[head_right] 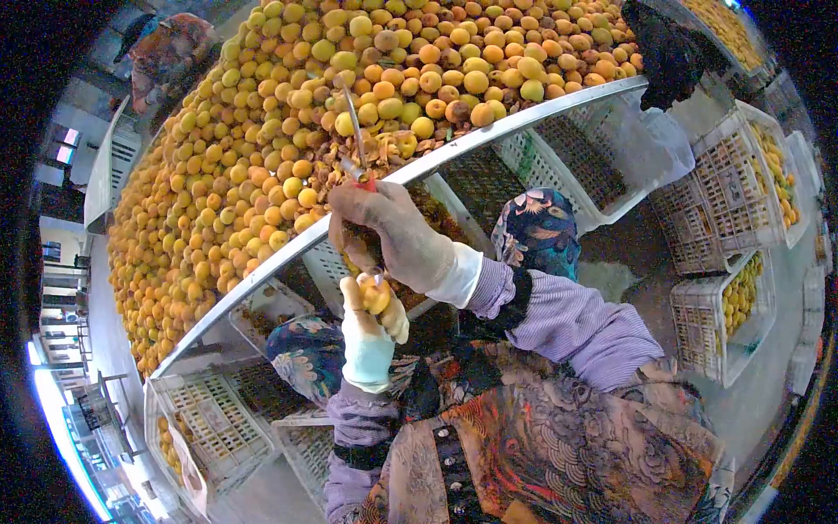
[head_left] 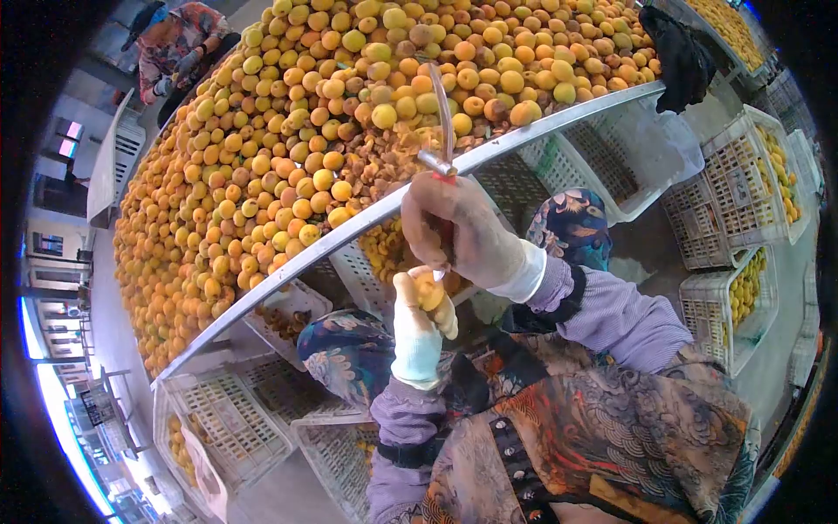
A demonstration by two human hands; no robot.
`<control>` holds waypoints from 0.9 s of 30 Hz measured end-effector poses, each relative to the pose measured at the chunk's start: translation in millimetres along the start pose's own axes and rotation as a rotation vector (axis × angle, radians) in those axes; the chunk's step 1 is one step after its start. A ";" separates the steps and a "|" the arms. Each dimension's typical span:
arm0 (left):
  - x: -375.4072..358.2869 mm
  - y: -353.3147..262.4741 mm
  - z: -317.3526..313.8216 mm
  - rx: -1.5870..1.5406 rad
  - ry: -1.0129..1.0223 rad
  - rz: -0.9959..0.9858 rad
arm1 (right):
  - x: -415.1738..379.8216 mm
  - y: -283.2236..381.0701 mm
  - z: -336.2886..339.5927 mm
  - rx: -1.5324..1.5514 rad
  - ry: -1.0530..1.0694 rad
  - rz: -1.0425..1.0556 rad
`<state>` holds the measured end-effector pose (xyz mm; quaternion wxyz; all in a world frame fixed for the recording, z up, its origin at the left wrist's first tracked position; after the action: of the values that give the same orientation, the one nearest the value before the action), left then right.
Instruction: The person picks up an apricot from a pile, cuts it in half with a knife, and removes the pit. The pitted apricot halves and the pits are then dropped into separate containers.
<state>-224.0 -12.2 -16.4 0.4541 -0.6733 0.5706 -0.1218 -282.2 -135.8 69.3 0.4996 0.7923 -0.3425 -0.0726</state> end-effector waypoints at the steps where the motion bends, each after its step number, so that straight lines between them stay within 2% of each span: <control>1: -1.4 0.4 -2.2 0.065 -0.001 0.005 | -1.3 1.1 -2.3 0.036 -0.008 -0.007; 5: -6.0 -3.9 -15.4 0.113 -0.014 0.044 | -3.5 7.7 -2.2 -0.203 0.109 0.044; 8: -8.7 -3.3 -22.2 0.083 -0.016 0.118 | -6.4 2.6 1.1 -0.185 0.130 -0.008; 11: -9.7 -1.4 -25.1 0.091 -0.050 0.176 | -10.6 -3.9 2.3 -0.030 0.095 0.009; 13: -8.7 1.4 -26.1 0.094 -0.055 0.197 | -14.1 -7.3 2.8 0.130 0.117 -0.190; 14: -8.7 5.8 -25.3 0.107 -0.080 0.198 | -16.0 -7.1 1.5 0.132 0.115 -0.192; 16: -10.9 7.8 -27.5 0.124 -0.106 0.204 | -19.7 -9.3 0.5 -0.085 0.040 -0.289; 17: -10.0 4.3 -31.2 0.135 -0.108 0.207 | -18.1 -12.6 4.1 -0.085 0.039 -0.283; 18: -8.2 1.8 -33.8 0.147 -0.109 0.210 | -16.5 -19.5 12.1 0.097 -0.012 -0.212; 19: -7.8 2.1 -32.7 0.120 -0.081 0.152 | -16.7 -25.5 18.5 0.281 -0.066 -0.143; 20: -7.4 6.0 -30.6 0.123 -0.083 0.157 | -17.7 -32.7 23.0 0.286 -0.071 -0.144; 23: -2.1 10.9 -26.8 0.370 -0.140 -0.061 | -17.6 -41.7 28.3 0.550 -0.230 -0.281; 27: 6.3 21.0 -17.0 0.472 -0.165 -0.195 | -15.4 -39.8 30.0 0.524 -0.261 -0.284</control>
<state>-247.4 -24.4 -24.9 0.6297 -0.6081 0.4198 -0.2396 -288.8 -138.0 17.6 0.2153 0.9179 -0.2968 -0.1516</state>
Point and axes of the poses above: each hand's wrist, its own x-axis towards the middle knuckle, its own z-axis out of the back of the hand, y = z × x, the point moved 3 cm from there along x, towards the middle knuckle
